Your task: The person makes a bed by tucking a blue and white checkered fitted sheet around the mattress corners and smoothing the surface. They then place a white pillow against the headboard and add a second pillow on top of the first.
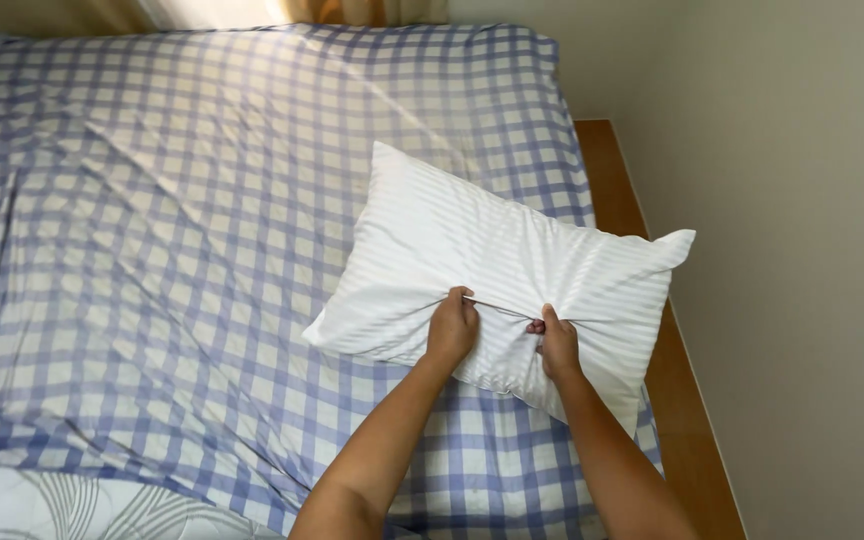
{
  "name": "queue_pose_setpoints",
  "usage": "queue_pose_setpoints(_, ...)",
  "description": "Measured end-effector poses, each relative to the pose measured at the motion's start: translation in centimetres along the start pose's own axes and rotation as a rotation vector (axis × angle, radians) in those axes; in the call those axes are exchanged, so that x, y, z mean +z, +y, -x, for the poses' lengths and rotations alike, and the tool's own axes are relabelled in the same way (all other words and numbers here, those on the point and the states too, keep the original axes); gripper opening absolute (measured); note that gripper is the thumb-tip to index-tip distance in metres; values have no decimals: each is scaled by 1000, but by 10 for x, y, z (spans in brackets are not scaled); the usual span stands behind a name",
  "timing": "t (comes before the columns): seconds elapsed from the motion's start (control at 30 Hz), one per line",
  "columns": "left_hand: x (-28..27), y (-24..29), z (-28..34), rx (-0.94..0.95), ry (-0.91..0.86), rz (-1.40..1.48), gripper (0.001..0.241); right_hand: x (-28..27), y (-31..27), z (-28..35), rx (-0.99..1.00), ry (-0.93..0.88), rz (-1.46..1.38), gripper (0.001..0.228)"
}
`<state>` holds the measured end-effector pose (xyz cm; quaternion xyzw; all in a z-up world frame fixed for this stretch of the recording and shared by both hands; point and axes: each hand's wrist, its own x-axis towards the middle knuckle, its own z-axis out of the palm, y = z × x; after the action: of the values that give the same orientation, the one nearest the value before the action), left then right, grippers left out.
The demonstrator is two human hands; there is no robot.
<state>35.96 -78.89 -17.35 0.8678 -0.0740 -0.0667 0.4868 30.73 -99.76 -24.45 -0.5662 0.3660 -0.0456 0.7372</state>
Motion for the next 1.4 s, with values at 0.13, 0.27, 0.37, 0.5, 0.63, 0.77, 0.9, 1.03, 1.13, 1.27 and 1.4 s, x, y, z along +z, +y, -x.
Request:
queue_pose_setpoints(0.13,16,-33,17,243,83,-12,38,-17,55,-67,64,-1,53,40)
queue_pose_setpoints(0.27,-24,-47,56,45,-49,-21,23,10,53,-37,363,-118,156,29)
queue_pose_setpoints(0.37,-48,-80,83,-149,-50,22,24,35,90,-22,429,-212,120,25)
queue_pose_setpoints(0.5,-87,-99,117,-251,19,116,24,83,122,37,446,-376,197,18)
queue_pose_setpoints(0.63,-117,-143,142,-240,80,106,23,129,128,116,440,-499,267,25)
queue_pose_setpoints(0.77,-165,-186,170,-343,-2,98,23,171,152,177,397,-548,382,29)
queue_pose_setpoints(0.9,-208,-270,196,-331,-103,-2,24,212,211,218,331,-496,444,28)
queue_pose_setpoints(1.03,-264,-338,228,-301,-244,-118,24,258,288,257,337,-440,442,21)
queue_pose_setpoints(1.13,-295,-395,244,-228,-319,-315,25,291,351,273,310,-450,405,23)
queue_pose_setpoints(1.27,-311,-468,256,-68,-372,-650,43,320,404,293,69,-402,653,28)
queue_pose_setpoints(1.4,-328,-476,243,-104,-376,-755,60,336,423,310,-178,-341,897,37)
